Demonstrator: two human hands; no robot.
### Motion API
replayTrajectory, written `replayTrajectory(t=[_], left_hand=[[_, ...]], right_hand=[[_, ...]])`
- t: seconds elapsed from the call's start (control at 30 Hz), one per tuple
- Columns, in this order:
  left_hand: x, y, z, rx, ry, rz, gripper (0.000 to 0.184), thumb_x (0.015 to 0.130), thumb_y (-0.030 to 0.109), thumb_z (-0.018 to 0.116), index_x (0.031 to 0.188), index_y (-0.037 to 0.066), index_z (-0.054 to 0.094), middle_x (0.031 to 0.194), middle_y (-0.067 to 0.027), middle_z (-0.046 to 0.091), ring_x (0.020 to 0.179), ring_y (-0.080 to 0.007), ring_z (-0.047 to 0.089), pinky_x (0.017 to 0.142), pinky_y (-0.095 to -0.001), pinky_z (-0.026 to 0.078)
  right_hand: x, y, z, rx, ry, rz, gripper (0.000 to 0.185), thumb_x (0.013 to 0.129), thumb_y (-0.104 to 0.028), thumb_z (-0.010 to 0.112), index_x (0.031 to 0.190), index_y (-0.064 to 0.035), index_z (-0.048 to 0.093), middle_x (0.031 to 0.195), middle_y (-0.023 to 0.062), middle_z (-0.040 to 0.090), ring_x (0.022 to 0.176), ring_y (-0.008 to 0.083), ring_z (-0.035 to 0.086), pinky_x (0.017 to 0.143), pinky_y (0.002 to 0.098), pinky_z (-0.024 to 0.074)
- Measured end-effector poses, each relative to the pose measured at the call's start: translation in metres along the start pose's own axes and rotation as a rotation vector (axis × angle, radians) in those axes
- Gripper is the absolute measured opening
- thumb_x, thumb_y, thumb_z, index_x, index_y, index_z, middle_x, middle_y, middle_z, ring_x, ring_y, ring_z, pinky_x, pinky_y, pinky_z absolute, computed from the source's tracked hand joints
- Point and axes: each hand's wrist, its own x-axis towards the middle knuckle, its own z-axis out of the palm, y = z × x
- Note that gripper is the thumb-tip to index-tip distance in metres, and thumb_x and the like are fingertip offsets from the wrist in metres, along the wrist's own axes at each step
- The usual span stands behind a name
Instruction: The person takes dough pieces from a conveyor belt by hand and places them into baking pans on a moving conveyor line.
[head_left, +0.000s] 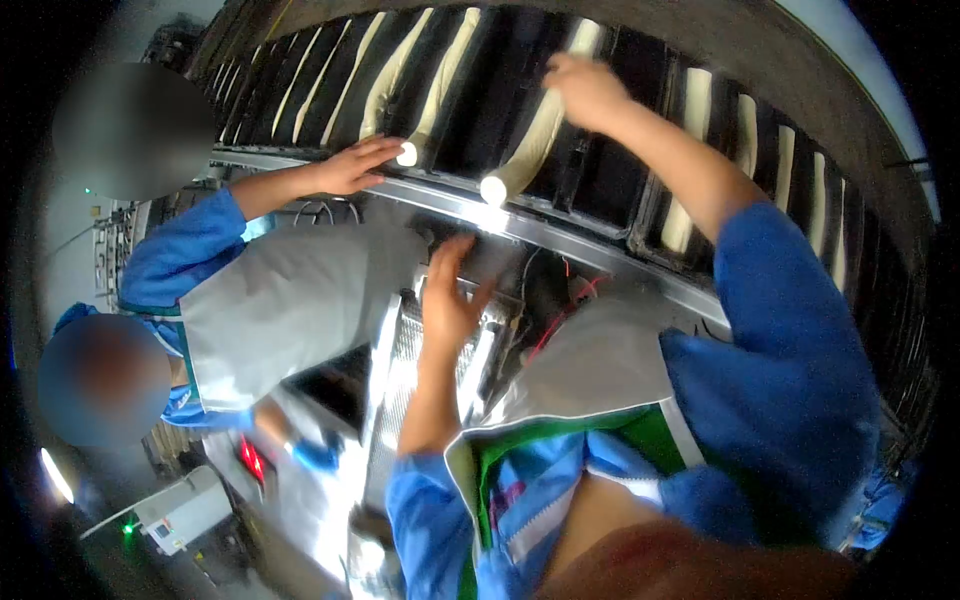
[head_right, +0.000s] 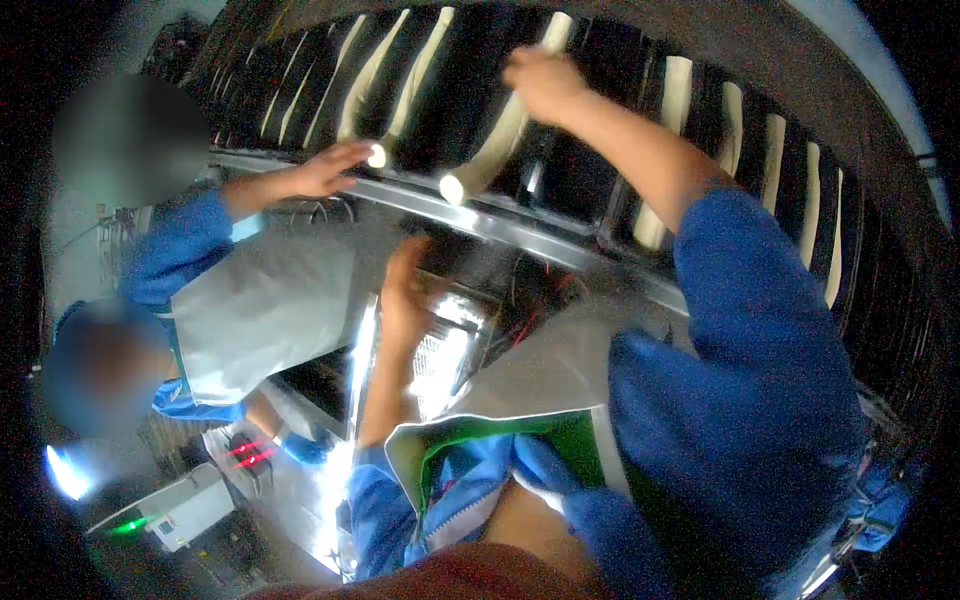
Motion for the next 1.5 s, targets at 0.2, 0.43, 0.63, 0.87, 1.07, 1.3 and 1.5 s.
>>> replayTrajectory(t=[0.2,0.43,0.63,0.87,1.07,1.3,1.5], left_hand=[[-0.139,-0.08,-0.006,-0.313,0.224,-0.721,0.048,0.073,-0.003,0.072,0.117,0.005,0.055,0.117,-0.0093,0.058,0.107,-0.0211,0.056,0.081,-0.0331,0.051],[-0.227,-0.054,-0.031,-0.107,0.375,-0.875,0.044,0.079,0.004,0.07,0.12,0.004,0.055,0.117,-0.0098,0.059,0.104,-0.0205,0.057,0.081,-0.0324,0.05],[-0.284,-0.073,-0.031,0.052,0.417,-0.938,0.044,0.08,0.009,0.069,0.121,0.003,0.056,0.115,-0.0132,0.06,0.103,-0.0227,0.058,0.086,-0.0349,0.048],[-0.279,-0.064,-0.036,0.035,0.489,-1.01,0.045,0.08,0.007,0.068,0.123,0.005,0.055,0.119,-0.0133,0.058,0.106,-0.0245,0.058,0.088,-0.0355,0.048],[-0.286,-0.09,-0.019,0.13,0.606,-1.036,0.045,0.076,0.015,0.072,0.119,0.012,0.059,0.112,-0.0134,0.059,0.104,-0.0277,0.057,0.087,-0.0374,0.047],[-0.355,-0.096,0.03,0.123,0.847,-1.128,0.045,0.074,0.013,0.074,0.116,0.008,0.06,0.111,-0.0151,0.06,0.102,-0.0287,0.058,0.088,-0.0372,0.046],[-0.418,-0.08,0.017,0.195,0.986,-1.138,0.028,0.072,0.006,0.072,0.098,0.002,0.061,0.096,-0.0127,0.061,0.089,-0.0276,0.059,0.081,-0.0357,0.047]], right_hand=[[0.033,-0.071,0.032,0.088,-0.435,-0.316,0.047,0.068,-0.004,0.069,0.113,-0.0151,0.061,0.116,0.0071,0.058,0.116,0.0257,0.05,0.101,0.0542,0.0332],[0.114,-0.052,0.034,-0.093,-0.112,-0.302,0.024,0.076,-0.015,0.064,0.1,-0.0188,0.066,0.102,0.005,0.062,0.102,0.0288,0.058,0.083,0.0469,0.0492],[0.074,-0.091,0.036,0.12,0.077,-0.296,0.03,0.079,-0.021,0.065,0.108,-0.0133,0.064,0.11,0.0076,0.059,0.104,0.0274,0.057,0.087,0.0447,0.0461],[0.01,-0.098,0.063,-0.05,-0.181,-0.295,0.055,0.083,-0.053,0.055,0.099,-0.0017,0.066,0.099,0.0185,0.064,0.102,0.0333,0.057,0.105,0.0496,0.0285],[0.062,-0.092,0.095,0.047,0.0,-0.391,0.066,0.075,-0.06,0.061,0.095,0.0029,0.066,0.104,0.0193,0.062,0.106,0.0339,0.053,0.103,0.0494,0.0299],[0.036,-0.084,0.113,-0.044,-0.013,-0.222,0.069,0.074,-0.06,0.063,0.1,0.0034,0.063,0.118,0.0199,0.057,0.117,0.0329,0.047,0.102,0.0536,0.0308],[0.042,-0.103,0.116,-0.077,-0.133,-0.172,0.078,0.075,-0.065,0.06,0.109,0.0044,0.062,0.12,0.0221,0.057,0.118,0.0344,0.049,0.099,0.0456,0.0378]])
